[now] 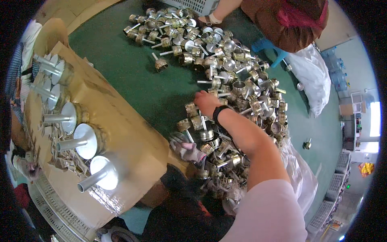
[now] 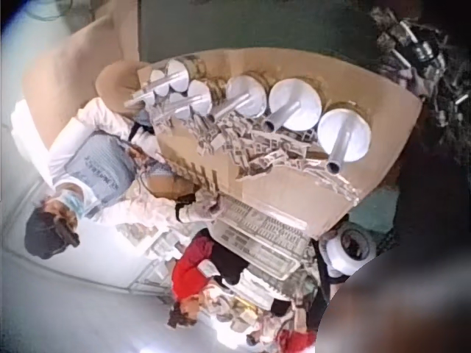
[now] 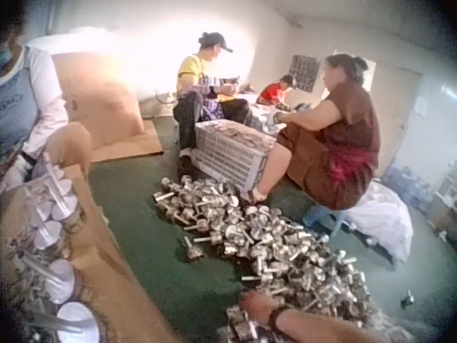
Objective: Assembling and sorting small metal and plastic hardware parts using a handheld tool in a factory setting.
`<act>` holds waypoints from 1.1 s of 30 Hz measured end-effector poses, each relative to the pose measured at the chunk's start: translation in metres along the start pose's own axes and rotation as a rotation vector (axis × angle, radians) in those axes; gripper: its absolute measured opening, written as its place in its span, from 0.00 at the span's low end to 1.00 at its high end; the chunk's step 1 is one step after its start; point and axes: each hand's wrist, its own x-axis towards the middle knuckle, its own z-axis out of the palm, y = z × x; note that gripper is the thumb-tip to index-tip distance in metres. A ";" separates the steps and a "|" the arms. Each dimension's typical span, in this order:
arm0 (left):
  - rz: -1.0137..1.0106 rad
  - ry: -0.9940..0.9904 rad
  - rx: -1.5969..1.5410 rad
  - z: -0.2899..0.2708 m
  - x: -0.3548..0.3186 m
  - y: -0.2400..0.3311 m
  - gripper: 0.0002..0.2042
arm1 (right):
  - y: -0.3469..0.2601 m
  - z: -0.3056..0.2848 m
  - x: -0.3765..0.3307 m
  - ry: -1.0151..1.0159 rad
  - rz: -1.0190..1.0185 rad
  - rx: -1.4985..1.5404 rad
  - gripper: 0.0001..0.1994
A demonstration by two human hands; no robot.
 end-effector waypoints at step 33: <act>0.051 -0.035 -0.015 -0.022 -0.042 -0.006 0.13 | -0.158 0.037 -0.046 0.318 0.644 1.268 0.13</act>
